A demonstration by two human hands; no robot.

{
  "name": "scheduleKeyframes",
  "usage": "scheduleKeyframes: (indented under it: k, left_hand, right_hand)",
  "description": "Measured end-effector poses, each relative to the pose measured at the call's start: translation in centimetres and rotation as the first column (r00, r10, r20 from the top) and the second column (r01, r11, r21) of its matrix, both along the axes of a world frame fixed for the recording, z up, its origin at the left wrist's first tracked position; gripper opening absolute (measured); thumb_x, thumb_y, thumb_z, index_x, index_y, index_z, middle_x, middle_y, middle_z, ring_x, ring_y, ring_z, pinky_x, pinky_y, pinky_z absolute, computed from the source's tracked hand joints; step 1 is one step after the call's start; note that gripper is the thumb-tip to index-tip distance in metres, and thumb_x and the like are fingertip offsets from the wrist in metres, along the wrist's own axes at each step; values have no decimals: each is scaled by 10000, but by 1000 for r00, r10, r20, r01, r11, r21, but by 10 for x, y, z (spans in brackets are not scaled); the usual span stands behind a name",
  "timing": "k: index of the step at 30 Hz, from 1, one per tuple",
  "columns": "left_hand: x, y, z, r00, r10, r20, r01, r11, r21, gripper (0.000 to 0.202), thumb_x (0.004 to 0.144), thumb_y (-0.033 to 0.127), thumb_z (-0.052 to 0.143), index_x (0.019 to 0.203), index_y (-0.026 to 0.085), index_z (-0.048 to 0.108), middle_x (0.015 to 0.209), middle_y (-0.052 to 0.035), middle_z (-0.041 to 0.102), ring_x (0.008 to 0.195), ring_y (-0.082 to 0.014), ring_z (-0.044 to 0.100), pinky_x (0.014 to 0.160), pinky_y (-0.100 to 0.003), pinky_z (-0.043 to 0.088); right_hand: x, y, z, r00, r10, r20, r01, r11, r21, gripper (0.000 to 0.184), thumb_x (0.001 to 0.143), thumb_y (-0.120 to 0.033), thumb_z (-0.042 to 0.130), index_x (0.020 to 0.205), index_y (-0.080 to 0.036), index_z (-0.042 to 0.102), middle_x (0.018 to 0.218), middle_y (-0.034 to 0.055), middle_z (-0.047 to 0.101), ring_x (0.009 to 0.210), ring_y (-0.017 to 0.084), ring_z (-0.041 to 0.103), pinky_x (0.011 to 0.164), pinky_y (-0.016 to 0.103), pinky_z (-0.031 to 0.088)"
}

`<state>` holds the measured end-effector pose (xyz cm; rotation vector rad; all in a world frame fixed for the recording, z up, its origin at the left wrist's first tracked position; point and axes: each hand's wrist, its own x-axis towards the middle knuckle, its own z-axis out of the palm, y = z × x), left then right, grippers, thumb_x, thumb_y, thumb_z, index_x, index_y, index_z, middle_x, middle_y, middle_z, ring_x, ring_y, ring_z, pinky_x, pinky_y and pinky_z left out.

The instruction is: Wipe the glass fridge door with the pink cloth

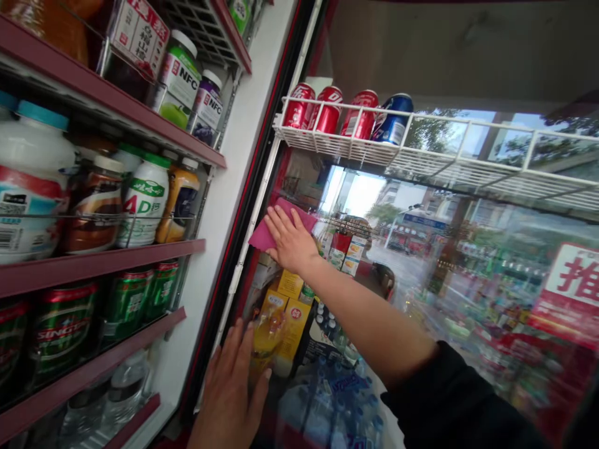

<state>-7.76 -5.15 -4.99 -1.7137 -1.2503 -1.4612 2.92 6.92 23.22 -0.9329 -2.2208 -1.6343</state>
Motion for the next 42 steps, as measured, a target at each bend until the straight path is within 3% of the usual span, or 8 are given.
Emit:
scheduleKeyframes:
  k: [5, 13, 19, 23, 27, 30, 37, 42]
  left_hand:
    - [11, 9, 34, 997, -68, -32, 69, 998, 13, 752, 1094, 375, 461, 1768, 156, 210, 1769, -181, 325, 1618, -367, 402, 1172, -667, 520]
    - [32, 40, 113, 984, -92, -151, 102, 993, 62, 746, 1112, 450, 426, 1755, 137, 213, 1791, -190, 276, 1633, -398, 356, 1253, -646, 417]
    - [48, 36, 131, 968, -97, -232, 115, 991, 63, 720, 1121, 435, 398, 1744, 111, 240, 1802, -187, 247, 1646, -394, 328, 1281, -619, 370]
    - [55, 32, 135, 965, -112, -239, 138, 986, 93, 719, 1120, 430, 409, 1740, 105, 251, 1809, -178, 231, 1651, -384, 317, 1301, -592, 336]
    - [54, 35, 132, 966, -124, -227, 146, 986, 85, 745, 1118, 446, 410, 1759, 125, 207, 1817, -170, 212, 1661, -382, 296, 1301, -590, 333]
    - [50, 42, 127, 968, -128, -218, 150, 985, 88, 745, 1120, 455, 396, 1761, 133, 196, 1810, -174, 231, 1658, -386, 304, 1288, -599, 350]
    - [27, 59, 128, 974, -135, -181, 157, 981, 113, 765, 1112, 495, 373, 1772, 156, 187, 1795, -197, 262, 1637, -428, 332, 1276, -649, 355]
    - [2, 63, 144, 986, -87, -146, 104, 988, 114, 759, 1116, 479, 355, 1763, 123, 182, 1781, -242, 265, 1642, -458, 301, 1290, -673, 327]
  right_hand:
    - [54, -18, 0, 999, -1, -36, 4, 997, 83, 982, 1055, -634, 607, 1771, -73, 237, 1837, 127, 75, 1724, 322, 80, 1400, 589, 10]
    - [201, -83, -21, 980, -49, -194, 85, 979, 184, 986, 1022, -643, 656, 1760, -93, 303, 1837, 107, 121, 1712, 321, 132, 1400, 586, 6]
    - [327, -146, -38, 909, -162, -384, 275, 926, 260, 915, 1049, -600, 618, 1734, -55, 352, 1824, 148, 186, 1705, 334, 142, 1389, 587, 64]
    - [366, -160, -58, 831, -137, -540, 350, 882, 315, 888, 1079, -579, 528, 1727, -5, 331, 1806, 219, 204, 1697, 384, 160, 1363, 639, 132]
    - [335, -146, -71, 726, -48, -686, 398, 843, 362, 898, 1072, -519, 529, 1718, 57, 291, 1795, 269, 178, 1683, 449, 164, 1330, 694, 169]
    - [283, -124, -75, 736, -40, -676, 347, 879, 326, 875, 1037, -470, 587, 1699, 50, 349, 1802, 248, 168, 1685, 452, 151, 1341, 692, 125]
    - [145, -59, -73, 949, -55, -309, 121, 973, 198, 910, 1089, -663, 490, 1755, -69, 310, 1838, 141, 13, 1726, 346, 13, 1384, 631, 32]
    - [48, -28, -62, 982, -177, 71, 160, 966, 204, 697, 1161, -465, 300, 1784, -154, 275, 1848, 111, 100, 1729, 315, 52, 1398, 593, 57]
